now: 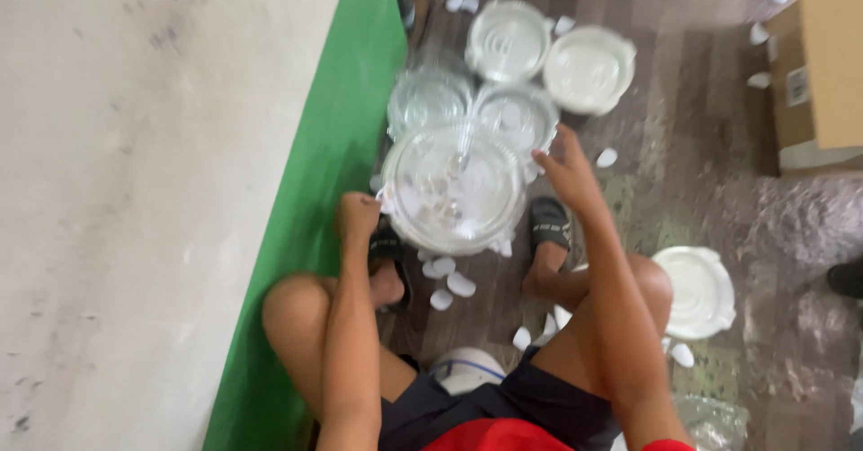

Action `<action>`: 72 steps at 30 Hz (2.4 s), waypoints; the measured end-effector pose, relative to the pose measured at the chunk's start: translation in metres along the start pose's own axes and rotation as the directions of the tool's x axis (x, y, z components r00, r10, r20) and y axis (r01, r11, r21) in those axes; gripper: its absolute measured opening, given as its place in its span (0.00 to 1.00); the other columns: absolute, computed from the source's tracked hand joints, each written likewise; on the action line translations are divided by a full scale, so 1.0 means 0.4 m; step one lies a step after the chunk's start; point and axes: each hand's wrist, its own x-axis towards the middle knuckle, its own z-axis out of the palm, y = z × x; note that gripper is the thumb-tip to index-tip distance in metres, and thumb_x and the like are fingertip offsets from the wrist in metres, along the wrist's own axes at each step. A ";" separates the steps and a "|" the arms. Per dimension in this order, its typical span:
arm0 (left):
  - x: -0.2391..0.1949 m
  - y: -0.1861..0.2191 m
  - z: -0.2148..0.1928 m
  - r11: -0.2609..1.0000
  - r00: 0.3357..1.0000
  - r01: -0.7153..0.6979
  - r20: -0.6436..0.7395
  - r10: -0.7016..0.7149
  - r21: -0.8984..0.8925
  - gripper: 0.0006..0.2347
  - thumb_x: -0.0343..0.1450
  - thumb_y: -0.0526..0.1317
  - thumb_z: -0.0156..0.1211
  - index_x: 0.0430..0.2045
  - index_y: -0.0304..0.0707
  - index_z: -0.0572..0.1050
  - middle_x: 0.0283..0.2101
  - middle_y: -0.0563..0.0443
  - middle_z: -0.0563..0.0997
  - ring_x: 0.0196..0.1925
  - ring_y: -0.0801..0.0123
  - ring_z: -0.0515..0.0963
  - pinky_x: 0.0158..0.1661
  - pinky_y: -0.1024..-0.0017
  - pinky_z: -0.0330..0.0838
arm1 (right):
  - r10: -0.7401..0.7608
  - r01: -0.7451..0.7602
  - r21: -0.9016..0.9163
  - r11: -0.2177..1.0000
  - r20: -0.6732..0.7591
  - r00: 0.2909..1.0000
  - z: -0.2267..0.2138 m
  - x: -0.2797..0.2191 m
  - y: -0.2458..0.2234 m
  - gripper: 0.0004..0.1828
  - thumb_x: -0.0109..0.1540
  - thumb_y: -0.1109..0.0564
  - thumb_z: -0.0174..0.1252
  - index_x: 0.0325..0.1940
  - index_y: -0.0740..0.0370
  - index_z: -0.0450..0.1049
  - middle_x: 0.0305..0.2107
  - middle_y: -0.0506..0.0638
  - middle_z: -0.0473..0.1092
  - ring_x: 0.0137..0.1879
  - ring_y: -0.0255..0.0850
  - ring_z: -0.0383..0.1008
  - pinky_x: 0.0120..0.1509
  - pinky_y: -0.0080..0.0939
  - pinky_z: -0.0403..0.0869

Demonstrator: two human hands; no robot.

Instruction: The person sits on the floor and assembles clear plastic plates by peeling backing from small stickers and applying them to the center of the plates. The person handles the plates and stickers by hand, stacking the decorated plates into a pile.

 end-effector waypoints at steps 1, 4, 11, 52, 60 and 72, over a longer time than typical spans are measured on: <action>-0.003 0.008 -0.010 1.000 1.000 -0.025 -0.013 0.024 -0.008 0.13 0.65 0.38 0.48 0.23 0.34 0.84 0.26 0.34 0.83 0.36 0.41 0.84 0.35 0.56 0.74 | -0.024 0.024 0.006 1.000 -0.015 1.000 -0.008 0.004 0.004 0.37 0.70 0.51 0.58 0.78 0.66 0.51 0.67 0.74 0.58 0.72 0.68 0.61 0.72 0.71 0.64; 0.013 0.040 -0.042 0.987 0.995 0.077 -0.080 -0.067 0.138 0.15 0.66 0.45 0.53 0.35 0.33 0.82 0.37 0.35 0.85 0.47 0.39 0.83 0.48 0.45 0.77 | -0.057 0.064 0.092 0.994 -0.082 0.995 -0.013 0.029 -0.009 0.35 0.70 0.52 0.58 0.76 0.68 0.54 0.65 0.75 0.60 0.71 0.69 0.62 0.71 0.72 0.64; 0.168 -0.140 0.118 0.978 0.956 0.145 -0.234 -0.177 -0.147 0.08 0.70 0.44 0.54 0.32 0.40 0.73 0.34 0.45 0.77 0.40 0.48 0.79 0.42 0.51 0.76 | -0.072 0.112 0.197 0.974 -0.199 0.977 0.032 0.079 0.131 0.30 0.68 0.55 0.60 0.72 0.65 0.62 0.56 0.70 0.70 0.62 0.64 0.72 0.62 0.65 0.72; -0.671 0.113 -0.032 0.554 0.651 -0.756 -0.326 0.685 -0.348 0.09 0.72 0.35 0.63 0.44 0.35 0.83 0.36 0.49 0.85 0.36 0.67 0.83 0.36 0.72 0.77 | -0.093 0.006 0.565 0.825 0.125 0.988 0.186 -0.579 0.024 0.16 0.62 0.61 0.61 0.52 0.71 0.81 0.32 0.57 0.81 0.36 0.38 0.80 0.44 0.37 0.81; -0.697 0.094 -0.078 0.149 0.210 -0.971 -0.375 0.903 -0.187 0.11 0.77 0.31 0.57 0.52 0.30 0.77 0.35 0.46 0.79 0.35 0.58 0.77 0.40 0.65 0.74 | 0.002 -0.016 0.512 0.859 0.028 1.000 0.204 -0.665 0.064 0.15 0.60 0.58 0.66 0.49 0.67 0.79 0.35 0.55 0.81 0.39 0.38 0.79 0.43 0.36 0.78; -0.777 0.137 -0.053 0.068 0.112 -0.975 -0.206 0.972 -0.211 0.15 0.75 0.28 0.62 0.57 0.33 0.75 0.45 0.44 0.78 0.41 0.56 0.77 0.40 0.61 0.77 | 0.018 -0.277 0.784 0.556 0.322 0.946 0.111 -0.718 0.165 0.12 0.64 0.59 0.61 0.44 0.73 0.80 0.33 0.57 0.78 0.40 0.42 0.80 0.46 0.43 0.82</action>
